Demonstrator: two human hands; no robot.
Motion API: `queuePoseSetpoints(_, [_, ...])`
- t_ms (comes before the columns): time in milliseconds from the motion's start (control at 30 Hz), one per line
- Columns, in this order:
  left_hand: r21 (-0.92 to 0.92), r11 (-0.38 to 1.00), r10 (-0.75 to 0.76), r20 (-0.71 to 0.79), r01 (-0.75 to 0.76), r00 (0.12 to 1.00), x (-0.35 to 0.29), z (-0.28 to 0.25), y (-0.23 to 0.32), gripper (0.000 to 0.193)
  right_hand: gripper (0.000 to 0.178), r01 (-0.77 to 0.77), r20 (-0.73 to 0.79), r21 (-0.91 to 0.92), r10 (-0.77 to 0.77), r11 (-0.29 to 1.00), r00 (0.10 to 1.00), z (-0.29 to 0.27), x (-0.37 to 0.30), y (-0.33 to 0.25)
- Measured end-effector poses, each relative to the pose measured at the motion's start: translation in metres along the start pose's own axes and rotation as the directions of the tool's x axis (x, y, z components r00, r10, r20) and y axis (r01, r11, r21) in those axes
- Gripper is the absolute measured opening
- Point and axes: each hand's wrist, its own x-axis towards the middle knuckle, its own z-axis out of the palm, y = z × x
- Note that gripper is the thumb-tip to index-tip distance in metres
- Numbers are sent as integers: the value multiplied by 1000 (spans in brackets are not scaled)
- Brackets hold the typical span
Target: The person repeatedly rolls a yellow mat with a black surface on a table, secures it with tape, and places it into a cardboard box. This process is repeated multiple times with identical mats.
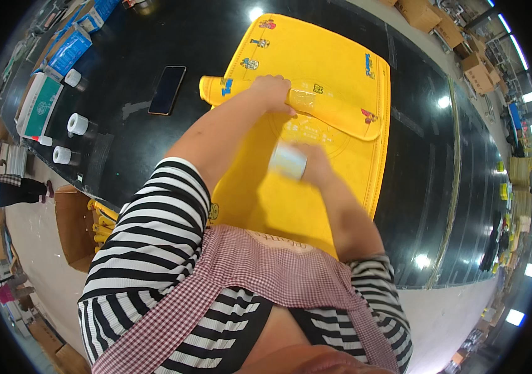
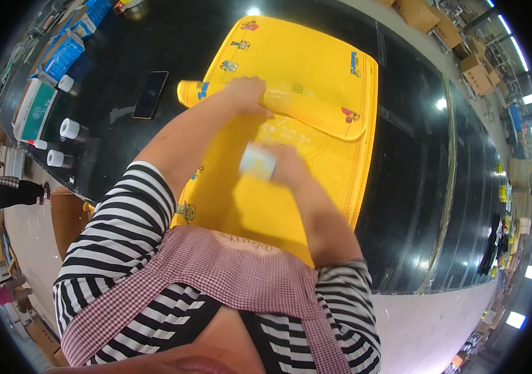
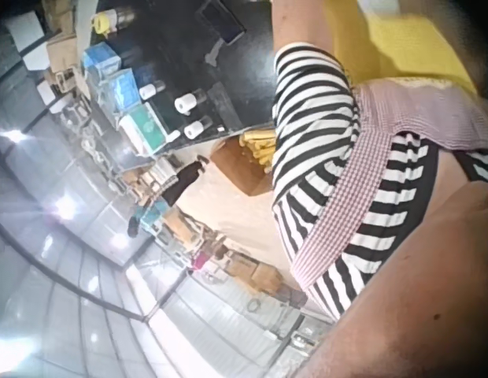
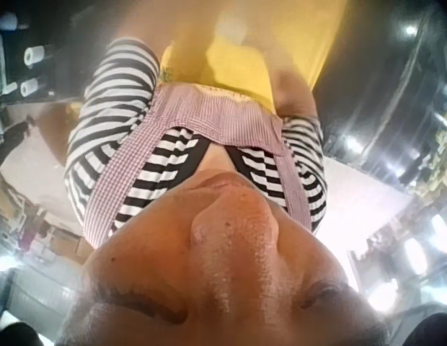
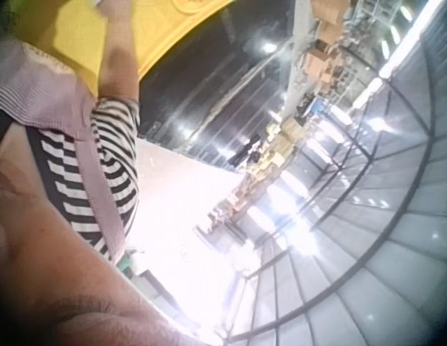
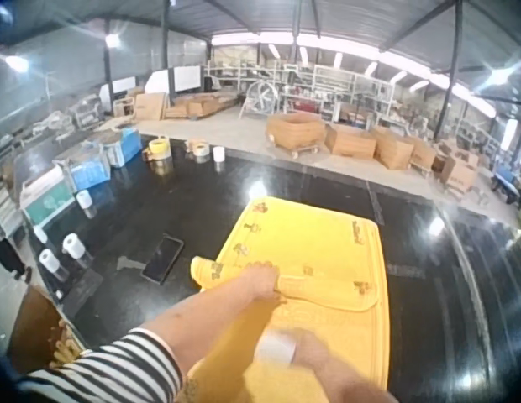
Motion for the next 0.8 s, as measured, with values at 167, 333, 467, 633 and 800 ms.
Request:
queuePoseSetpoints(167, [-482, 857, -186, 39, 182, 982, -104, -28, -2, 68, 38, 116, -375, 587, 143, 801, 916, 30, -161, 38])
queuePoseSetpoints(333, [-834, 526, -435, -98, 165, 895, -272, -30, -49, 61, 31, -592, -232, 661, 876, 461, 423, -47, -321, 135])
queuePoseSetpoints(467, [-979, 191, -771, -192, -67, 608, -379, 12, -113, 65, 55, -704, 20, 700, 983, 115, 180, -58, -396, 189])
queuePoseSetpoints(633, [-966, 252, -968, -252, 57, 3, -503, 77, -187, 73, 84, -675, 27, 733, 989, 79, 145, -67, -384, 172])
queuePoseSetpoints(800, [-672, -39, -930, -246, 739, -273, -571, 159, -269, 87, 61, -782, -793, 139, 541, 607, 279, -55, -385, 153])
